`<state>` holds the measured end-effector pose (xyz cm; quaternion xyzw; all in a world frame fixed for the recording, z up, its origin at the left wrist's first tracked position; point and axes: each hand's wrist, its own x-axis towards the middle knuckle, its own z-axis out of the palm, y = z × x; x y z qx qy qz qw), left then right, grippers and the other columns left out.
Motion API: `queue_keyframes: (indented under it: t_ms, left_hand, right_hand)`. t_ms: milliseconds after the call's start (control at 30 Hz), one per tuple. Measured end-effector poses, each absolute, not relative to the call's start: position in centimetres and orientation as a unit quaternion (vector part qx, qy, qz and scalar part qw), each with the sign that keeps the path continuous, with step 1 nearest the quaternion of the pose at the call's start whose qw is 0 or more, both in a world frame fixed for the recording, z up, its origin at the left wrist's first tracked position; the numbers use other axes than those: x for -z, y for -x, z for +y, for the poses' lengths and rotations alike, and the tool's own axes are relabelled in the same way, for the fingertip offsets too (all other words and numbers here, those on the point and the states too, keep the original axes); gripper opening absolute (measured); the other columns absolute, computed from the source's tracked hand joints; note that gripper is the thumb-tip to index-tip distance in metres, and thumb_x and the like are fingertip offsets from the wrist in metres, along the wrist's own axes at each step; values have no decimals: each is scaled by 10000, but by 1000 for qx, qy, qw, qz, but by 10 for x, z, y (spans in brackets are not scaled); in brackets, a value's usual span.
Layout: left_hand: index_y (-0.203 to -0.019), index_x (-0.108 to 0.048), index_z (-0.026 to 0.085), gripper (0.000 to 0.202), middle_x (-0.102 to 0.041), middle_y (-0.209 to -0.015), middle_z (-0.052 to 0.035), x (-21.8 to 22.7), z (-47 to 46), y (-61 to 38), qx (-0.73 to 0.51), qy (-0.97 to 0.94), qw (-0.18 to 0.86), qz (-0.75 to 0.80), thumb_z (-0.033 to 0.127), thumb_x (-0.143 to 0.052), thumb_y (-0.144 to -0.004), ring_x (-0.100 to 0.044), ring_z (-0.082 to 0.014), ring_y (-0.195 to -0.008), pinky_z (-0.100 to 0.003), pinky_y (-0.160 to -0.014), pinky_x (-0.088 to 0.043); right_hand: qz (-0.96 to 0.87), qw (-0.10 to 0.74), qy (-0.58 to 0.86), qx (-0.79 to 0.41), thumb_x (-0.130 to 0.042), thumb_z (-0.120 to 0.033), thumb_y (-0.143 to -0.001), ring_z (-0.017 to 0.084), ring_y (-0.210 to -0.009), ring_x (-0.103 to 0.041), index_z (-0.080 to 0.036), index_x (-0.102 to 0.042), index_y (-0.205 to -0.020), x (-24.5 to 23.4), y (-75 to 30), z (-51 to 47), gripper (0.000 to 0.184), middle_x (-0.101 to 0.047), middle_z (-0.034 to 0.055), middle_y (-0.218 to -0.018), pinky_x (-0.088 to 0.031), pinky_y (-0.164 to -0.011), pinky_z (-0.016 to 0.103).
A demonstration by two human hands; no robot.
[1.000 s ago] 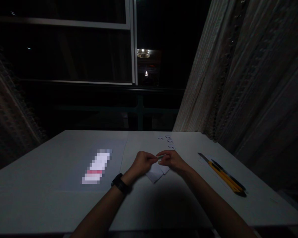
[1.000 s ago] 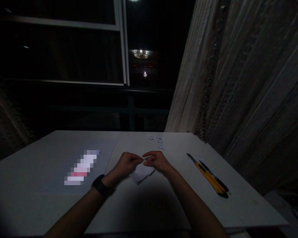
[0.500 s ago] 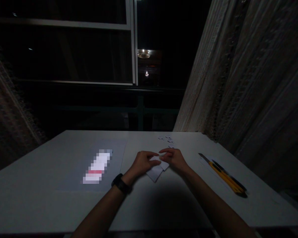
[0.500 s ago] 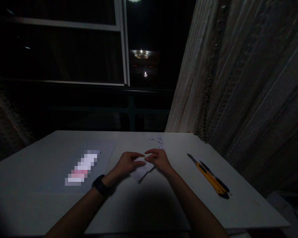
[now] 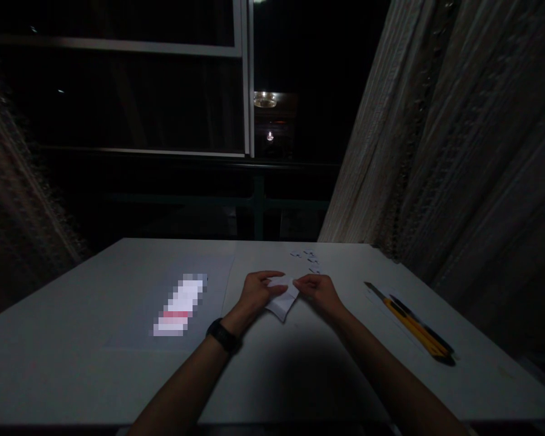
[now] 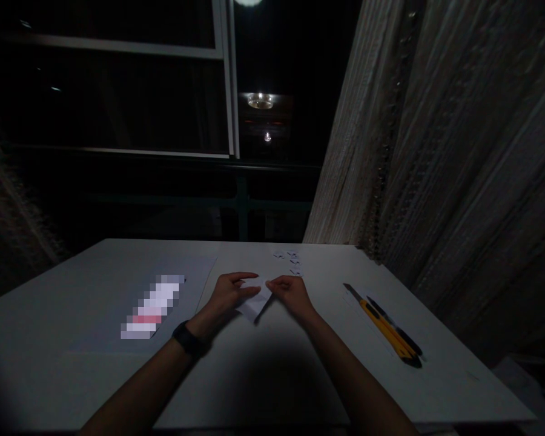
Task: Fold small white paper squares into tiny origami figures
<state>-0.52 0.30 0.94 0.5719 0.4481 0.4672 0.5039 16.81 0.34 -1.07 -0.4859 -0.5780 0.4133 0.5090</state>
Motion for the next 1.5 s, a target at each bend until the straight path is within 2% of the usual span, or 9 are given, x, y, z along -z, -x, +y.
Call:
queue_keyframes:
  t_ms: [133, 233, 633, 833, 1033, 1133, 1267, 1367, 1500]
  left_hand:
    - [-951, -659, 94, 474, -650, -642, -42, -8, 6, 7, -438, -579, 520, 451, 217, -774, -508, -564, -109, -502, -209, -472, -416]
    - [-911, -662, 74, 480, -676, -719, -84, -3, 9, 9, -415, -574, 558, 433, 207, -792, -468, -604, -143, -574, -242, -532, -455]
    - [-1025, -630, 97, 576, -656, -626, -59, -10, 2, 13, -418, -552, 592, 412, 126, -774, -468, -580, -137, -494, -222, -461, -408]
    - [-880, -680, 73, 427, -662, -655, -74, -10, 2, 11, -409, -580, 563, 423, 213, -780, -489, -559, -122, -503, -218, -465, -391]
    - [-803, -687, 66, 373, -674, -690, -102, -6, 2, 10, -383, -575, 608, 390, 343, -746, -562, -573, -138, -540, -223, -475, -393]
    - [-822, -684, 72, 373, -678, -716, -111, -4, 4, 9, -404, -564, 609, 384, 337, -747, -568, -580, -134, -562, -223, -499, -408]
    - [-797, -687, 79, 347, -661, -607, -74, -2, 7, 6, -447, -549, 568, 420, 285, -770, -531, -550, -117, -499, -216, -471, -390]
    - [-867, -682, 80, 399, -662, -595, -74, -2, 8, 6, -464, -530, 573, 419, 274, -770, -530, -544, -121, -471, -223, -454, -382]
    - [-935, -665, 66, 464, -689, -734, -125, -1, 10, 9, -490, -482, 614, 389, 273, -773, -534, -604, -163, -584, -261, -550, -439]
  right_hand:
    - [-578, 515, 486, -405, -693, -417, -588, 168, -554, -575, -145, -650, -602, 11, -168, 3, 276, -645, 38, -581, -422, -541, 277]
    - [-598, 510, 484, -384, -685, -398, -600, 175, -571, -587, -146, -657, -601, 9, -167, 1, 254, -652, 39, -589, -433, -549, 276]
    - [-610, 529, 459, -371, -654, -436, -635, 197, -636, -619, -150, -682, -650, 7, -165, -1, 288, -683, 53, -649, -467, -615, 293]
    - [-622, 521, 478, -337, -632, -435, -656, 189, -601, -608, -145, -676, -627, 11, -166, 0, 295, -673, 52, -619, -455, -574, 280]
    - [-633, 510, 489, -317, -598, -417, -687, 187, -587, -603, -148, -671, -615, 13, -168, -1, 288, -661, 48, -596, -451, -555, 272]
    - [-633, 510, 487, -318, -605, -422, -678, 186, -580, -602, -149, -674, -613, 15, -167, -1, 289, -659, 46, -588, -452, -560, 275]
    - [-619, 518, 475, -351, -623, -440, -664, 181, -563, -600, -147, -668, -599, 16, -164, 0, 303, -655, 39, -573, -454, -561, 278]
    - [-588, 552, 432, -405, -627, -449, -662, 183, -604, -614, -152, -672, -683, 14, -164, -1, 301, -669, 39, -624, -477, -603, 292]
    - [-574, 574, 390, -434, -652, -413, -656, 200, -698, -636, -170, -656, -885, 10, -167, -4, 334, -688, 49, -731, -494, -675, 325]
